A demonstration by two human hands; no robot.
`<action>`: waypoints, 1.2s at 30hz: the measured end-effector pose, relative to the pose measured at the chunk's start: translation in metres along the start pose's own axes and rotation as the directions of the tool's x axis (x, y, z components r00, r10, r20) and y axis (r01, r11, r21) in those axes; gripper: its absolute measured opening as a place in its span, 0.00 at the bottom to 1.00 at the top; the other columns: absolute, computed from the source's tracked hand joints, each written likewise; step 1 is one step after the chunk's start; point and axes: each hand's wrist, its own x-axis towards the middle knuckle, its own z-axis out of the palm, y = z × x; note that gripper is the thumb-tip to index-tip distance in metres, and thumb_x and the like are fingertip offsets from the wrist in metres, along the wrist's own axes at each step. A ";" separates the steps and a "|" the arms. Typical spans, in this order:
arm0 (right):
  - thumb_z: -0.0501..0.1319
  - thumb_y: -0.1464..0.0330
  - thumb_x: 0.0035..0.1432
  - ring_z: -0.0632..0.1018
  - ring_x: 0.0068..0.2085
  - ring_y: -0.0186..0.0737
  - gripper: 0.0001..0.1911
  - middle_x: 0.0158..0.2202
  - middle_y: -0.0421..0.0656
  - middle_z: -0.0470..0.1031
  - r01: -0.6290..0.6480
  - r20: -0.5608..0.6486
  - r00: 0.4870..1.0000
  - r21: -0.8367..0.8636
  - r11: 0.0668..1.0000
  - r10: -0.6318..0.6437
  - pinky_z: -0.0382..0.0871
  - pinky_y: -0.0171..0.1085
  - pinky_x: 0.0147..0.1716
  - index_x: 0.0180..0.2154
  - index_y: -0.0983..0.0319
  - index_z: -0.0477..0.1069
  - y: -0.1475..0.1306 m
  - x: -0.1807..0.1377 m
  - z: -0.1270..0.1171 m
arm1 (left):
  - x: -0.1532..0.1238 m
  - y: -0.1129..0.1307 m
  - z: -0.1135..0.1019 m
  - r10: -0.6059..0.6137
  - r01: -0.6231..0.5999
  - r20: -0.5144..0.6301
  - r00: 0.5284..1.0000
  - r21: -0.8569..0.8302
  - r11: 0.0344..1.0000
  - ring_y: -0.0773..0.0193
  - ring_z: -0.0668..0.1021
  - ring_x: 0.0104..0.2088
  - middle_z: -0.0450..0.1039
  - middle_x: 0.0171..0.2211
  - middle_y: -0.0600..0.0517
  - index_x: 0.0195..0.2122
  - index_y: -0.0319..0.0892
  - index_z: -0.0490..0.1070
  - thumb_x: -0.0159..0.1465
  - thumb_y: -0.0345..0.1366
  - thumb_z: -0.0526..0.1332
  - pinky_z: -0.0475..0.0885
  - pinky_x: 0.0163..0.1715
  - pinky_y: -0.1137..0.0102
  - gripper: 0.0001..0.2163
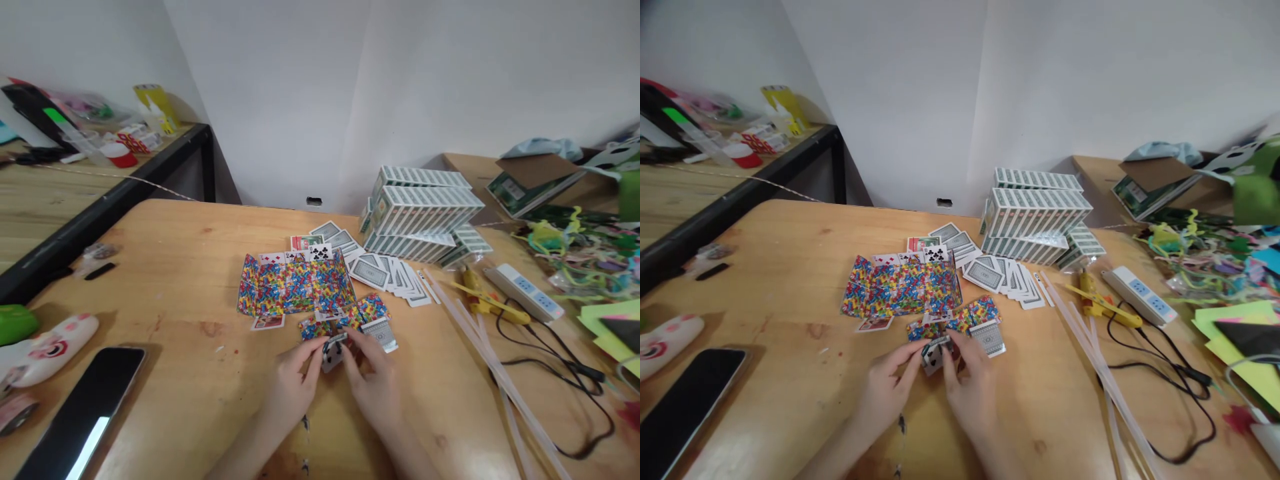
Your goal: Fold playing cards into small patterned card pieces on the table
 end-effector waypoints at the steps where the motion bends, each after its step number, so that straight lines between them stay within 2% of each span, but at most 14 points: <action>1: 0.55 0.69 0.55 0.75 0.28 0.36 0.13 0.29 0.45 0.76 0.017 0.009 1.000 -0.055 0.998 -0.016 0.72 0.34 0.28 0.43 0.62 0.71 0.000 0.000 0.000 | 0.000 0.000 0.000 -0.002 0.002 -0.012 1.000 0.001 1.000 0.66 0.80 0.32 0.79 0.34 0.50 0.39 0.42 0.73 0.61 0.32 0.54 0.74 0.33 0.76 0.10; 6: 0.55 0.69 0.54 0.73 0.23 0.36 0.14 0.25 0.44 0.75 0.093 -0.012 0.995 -0.256 0.962 -0.099 0.70 0.34 0.25 0.42 0.66 0.72 0.003 -0.003 0.003 | -0.001 0.000 0.003 0.028 -0.028 0.002 1.000 -0.028 0.999 0.66 0.80 0.31 0.79 0.33 0.51 0.38 0.43 0.73 0.60 0.31 0.54 0.74 0.32 0.76 0.09; 10: 0.53 0.72 0.52 0.73 0.23 0.36 0.15 0.24 0.44 0.74 0.106 -0.026 0.993 -0.293 0.950 -0.119 0.69 0.34 0.25 0.40 0.65 0.73 0.002 -0.003 0.002 | -0.001 -0.001 0.005 -0.002 0.004 0.030 1.000 -0.052 0.999 0.67 0.80 0.31 0.79 0.33 0.51 0.38 0.43 0.73 0.61 0.31 0.54 0.74 0.30 0.77 0.10; 14: 0.52 0.73 0.51 0.72 0.23 0.35 0.14 0.24 0.43 0.74 0.015 -0.033 0.999 -0.169 0.986 -0.021 0.68 0.32 0.24 0.38 0.65 0.73 -0.001 -0.002 0.000 | 0.001 -0.002 0.001 -0.078 0.078 0.011 0.997 -0.052 0.996 0.67 0.79 0.30 0.79 0.33 0.51 0.38 0.42 0.73 0.61 0.32 0.53 0.74 0.29 0.77 0.10; 19: 0.54 0.71 0.52 0.73 0.23 0.34 0.13 0.27 0.43 0.75 -0.118 0.085 0.990 0.055 0.991 0.113 0.68 0.31 0.22 0.40 0.66 0.72 -0.005 0.001 0.000 | 0.002 -0.005 -0.001 -0.118 0.117 0.002 0.993 -0.078 0.990 0.67 0.79 0.32 0.78 0.35 0.51 0.40 0.43 0.72 0.61 0.32 0.54 0.74 0.30 0.77 0.10; 23: 0.56 0.65 0.54 0.72 0.22 0.34 0.11 0.24 0.42 0.74 -0.167 0.101 0.983 0.127 0.978 0.155 0.67 0.31 0.21 0.36 0.65 0.72 -0.005 0.002 0.001 | 0.001 -0.003 -0.001 -0.019 0.019 -0.031 0.999 -0.026 0.999 0.65 0.79 0.35 0.78 0.36 0.50 0.40 0.43 0.72 0.60 0.32 0.55 0.75 0.34 0.74 0.10; 27: 0.56 0.65 0.55 0.72 0.22 0.34 0.11 0.23 0.42 0.74 -0.130 0.083 0.990 0.160 0.979 0.118 0.66 0.30 0.20 0.30 0.63 0.74 -0.007 0.002 -0.001 | 0.002 0.000 -0.003 0.084 -0.083 -0.064 0.994 0.022 0.996 0.64 0.79 0.34 0.78 0.34 0.50 0.39 0.43 0.73 0.60 0.31 0.55 0.75 0.36 0.71 0.10; 30: 0.55 0.67 0.55 0.72 0.22 0.34 0.10 0.24 0.42 0.74 -0.109 0.095 0.991 0.172 0.979 0.093 0.67 0.30 0.20 0.32 0.63 0.74 -0.010 0.000 -0.003 | 0.002 0.001 -0.005 0.095 -0.095 -0.084 0.992 0.012 0.995 0.65 0.79 0.33 0.78 0.33 0.50 0.38 0.43 0.74 0.60 0.30 0.55 0.75 0.33 0.73 0.10; 36: 0.54 0.70 0.53 0.72 0.21 0.33 0.10 0.23 0.42 0.75 -0.161 0.168 0.977 0.189 0.969 0.130 0.67 0.29 0.20 0.31 0.64 0.75 -0.012 -0.004 0.000 | 0.001 0.002 -0.006 0.116 -0.117 -0.111 0.987 0.001 0.993 0.66 0.79 0.30 0.79 0.30 0.52 0.36 0.44 0.75 0.58 0.28 0.55 0.74 0.32 0.74 0.11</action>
